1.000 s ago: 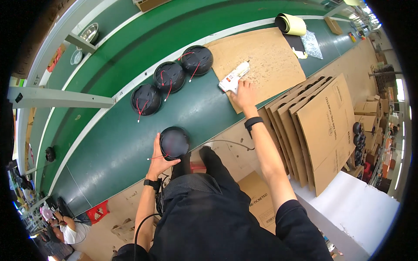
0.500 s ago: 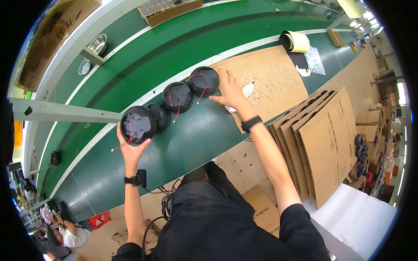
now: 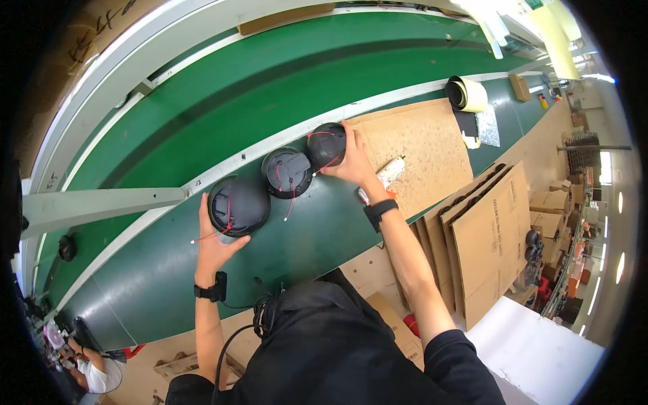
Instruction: Applying hot glue to circular electronic housings and placing them on a cardboard box for assembly.
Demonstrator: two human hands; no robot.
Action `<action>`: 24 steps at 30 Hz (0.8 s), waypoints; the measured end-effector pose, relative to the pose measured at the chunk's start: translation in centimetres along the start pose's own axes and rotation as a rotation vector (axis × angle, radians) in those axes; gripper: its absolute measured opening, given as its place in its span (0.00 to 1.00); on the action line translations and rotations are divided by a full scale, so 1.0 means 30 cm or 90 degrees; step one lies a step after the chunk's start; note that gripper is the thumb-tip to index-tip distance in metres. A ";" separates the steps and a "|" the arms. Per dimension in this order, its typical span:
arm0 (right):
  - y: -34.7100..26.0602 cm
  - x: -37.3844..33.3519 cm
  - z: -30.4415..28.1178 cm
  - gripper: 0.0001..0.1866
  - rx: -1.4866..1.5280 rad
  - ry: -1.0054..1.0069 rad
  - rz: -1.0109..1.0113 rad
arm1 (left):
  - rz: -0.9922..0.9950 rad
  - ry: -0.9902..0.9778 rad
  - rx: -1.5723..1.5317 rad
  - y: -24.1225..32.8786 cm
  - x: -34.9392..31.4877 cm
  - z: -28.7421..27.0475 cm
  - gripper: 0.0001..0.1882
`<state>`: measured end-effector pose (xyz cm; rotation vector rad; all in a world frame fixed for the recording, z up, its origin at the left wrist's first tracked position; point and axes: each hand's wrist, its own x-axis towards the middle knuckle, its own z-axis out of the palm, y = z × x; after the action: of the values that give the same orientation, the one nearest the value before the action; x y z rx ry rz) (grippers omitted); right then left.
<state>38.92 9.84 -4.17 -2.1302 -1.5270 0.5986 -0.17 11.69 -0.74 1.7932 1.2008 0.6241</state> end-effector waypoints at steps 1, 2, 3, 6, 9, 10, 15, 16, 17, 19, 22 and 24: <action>-0.023 -0.013 -0.014 0.70 0.074 0.028 -0.020 | -0.004 -0.002 -0.004 -0.018 -0.005 -0.004 0.69; -0.043 -0.033 -0.029 0.69 0.101 0.050 -0.053 | -0.010 -0.019 -0.074 -0.040 -0.009 -0.012 0.69; -0.089 -0.045 -0.062 0.69 0.098 0.046 -0.048 | -0.017 -0.036 -0.144 -0.059 -0.022 -0.019 0.69; -0.238 -0.076 -0.099 0.65 0.055 -0.018 -0.177 | -0.116 -0.110 -0.139 -0.238 -0.094 -0.015 0.67; -0.339 -0.077 -0.041 0.66 0.010 -0.094 -0.222 | -0.152 -0.159 -0.061 -0.328 -0.105 0.042 0.58; -0.348 -0.080 -0.037 0.66 0.007 -0.096 -0.214 | -0.148 -0.151 -0.007 -0.317 -0.101 0.061 0.52; -0.355 -0.088 -0.042 0.66 -0.084 -0.114 -0.242 | -0.230 -0.125 -0.142 -0.219 -0.038 0.172 0.33; -0.361 -0.087 -0.035 0.66 -0.082 -0.113 -0.243 | -0.231 -0.085 -0.138 -0.221 -0.036 0.188 0.34; -0.371 -0.085 -0.022 0.66 -0.052 -0.113 -0.249 | -0.233 -0.046 -0.133 -0.226 -0.036 0.190 0.35; -0.356 -0.095 -0.018 0.66 -0.028 -0.114 -0.245 | -0.228 -0.050 -0.144 -0.218 -0.028 0.190 0.36; -0.311 -0.124 -0.012 0.66 0.105 -0.108 -0.209 | -0.237 -0.056 -0.149 -0.197 -0.032 0.166 0.39; -0.239 -0.164 -0.009 0.67 0.305 -0.109 -0.117 | -0.249 -0.058 -0.142 -0.198 -0.046 0.142 0.40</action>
<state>32.20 7.19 0.68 -1.5960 -1.4640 0.9868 -0.26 9.78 -7.92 1.3395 1.3171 0.4233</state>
